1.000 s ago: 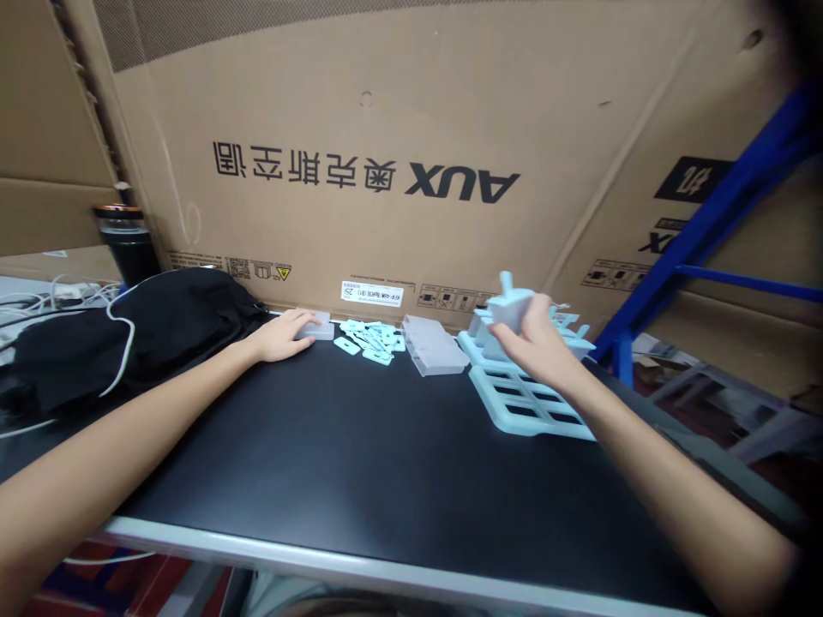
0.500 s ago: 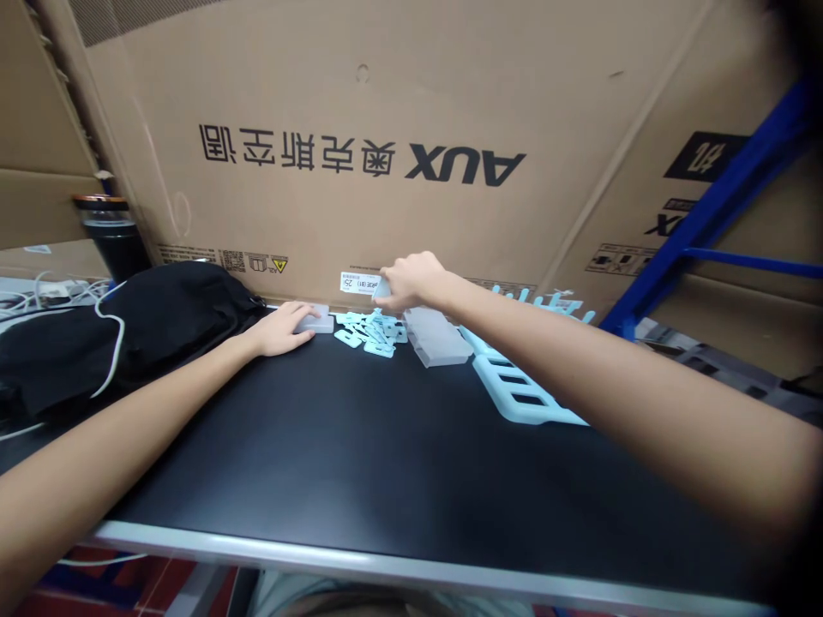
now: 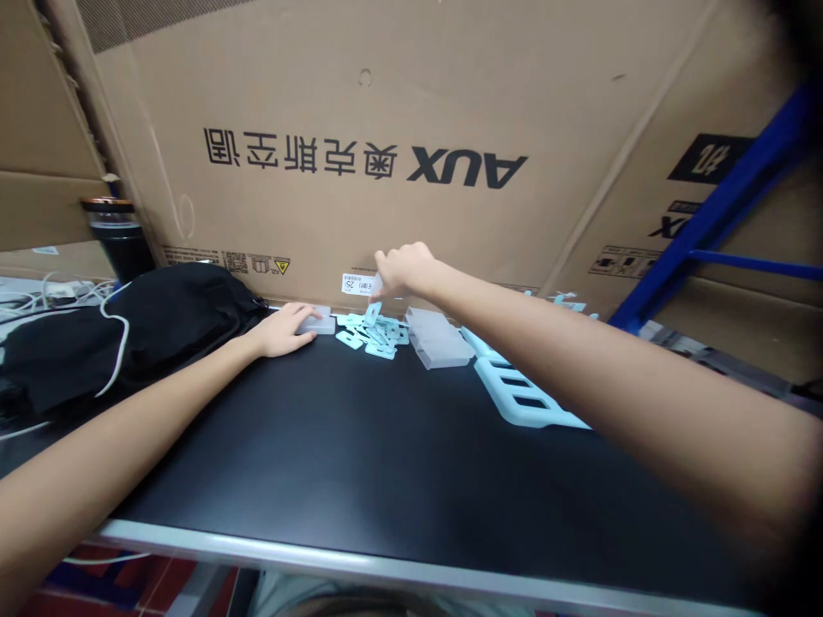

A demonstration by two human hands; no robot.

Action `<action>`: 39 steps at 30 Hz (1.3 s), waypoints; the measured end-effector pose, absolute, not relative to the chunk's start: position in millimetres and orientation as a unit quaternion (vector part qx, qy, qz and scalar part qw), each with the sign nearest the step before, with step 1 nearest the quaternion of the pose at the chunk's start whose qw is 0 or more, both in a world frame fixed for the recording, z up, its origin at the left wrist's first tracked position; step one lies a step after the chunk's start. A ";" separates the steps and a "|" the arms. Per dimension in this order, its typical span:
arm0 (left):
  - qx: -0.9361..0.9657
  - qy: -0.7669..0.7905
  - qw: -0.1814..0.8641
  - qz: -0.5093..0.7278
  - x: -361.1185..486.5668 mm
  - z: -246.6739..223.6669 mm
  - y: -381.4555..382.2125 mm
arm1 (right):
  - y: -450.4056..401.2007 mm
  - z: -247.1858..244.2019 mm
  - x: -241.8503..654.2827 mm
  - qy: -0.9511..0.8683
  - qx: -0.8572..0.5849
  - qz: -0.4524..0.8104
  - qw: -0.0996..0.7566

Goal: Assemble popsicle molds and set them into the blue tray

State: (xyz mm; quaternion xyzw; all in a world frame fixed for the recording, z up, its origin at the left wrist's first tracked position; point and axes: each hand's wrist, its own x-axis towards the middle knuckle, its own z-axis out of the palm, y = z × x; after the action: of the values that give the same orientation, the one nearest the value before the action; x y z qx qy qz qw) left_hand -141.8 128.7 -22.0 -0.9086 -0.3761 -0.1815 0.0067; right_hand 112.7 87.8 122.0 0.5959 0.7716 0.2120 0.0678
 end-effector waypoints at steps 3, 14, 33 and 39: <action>-0.907 -0.381 0.008 -0.180 -141.7 -22.8 130.3 | 84.5 105.5 102.2 0.800 0.570 0.157 0.106; -0.907 -0.375 -0.008 -0.189 -141.9 -24.4 130.6 | 109.4 57.2 81.3 0.834 0.528 0.104 0.120; -0.777 -0.469 -0.151 -0.392 -152.0 -29.9 151.9 | 39.6 26.4 44.9 0.906 0.321 0.275 0.000; -0.807 -0.475 -0.119 -0.331 -146.8 -27.9 145.6 | 37.3 24.1 67.9 0.913 0.267 0.309 0.005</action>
State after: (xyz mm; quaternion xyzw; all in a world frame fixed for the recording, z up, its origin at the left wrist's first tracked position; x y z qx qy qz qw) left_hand -146.8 145.6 -27.9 -0.8067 -0.4751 -0.3307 -0.1188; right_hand 67.9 37.3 24.1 0.2665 0.9131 0.3085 0.0050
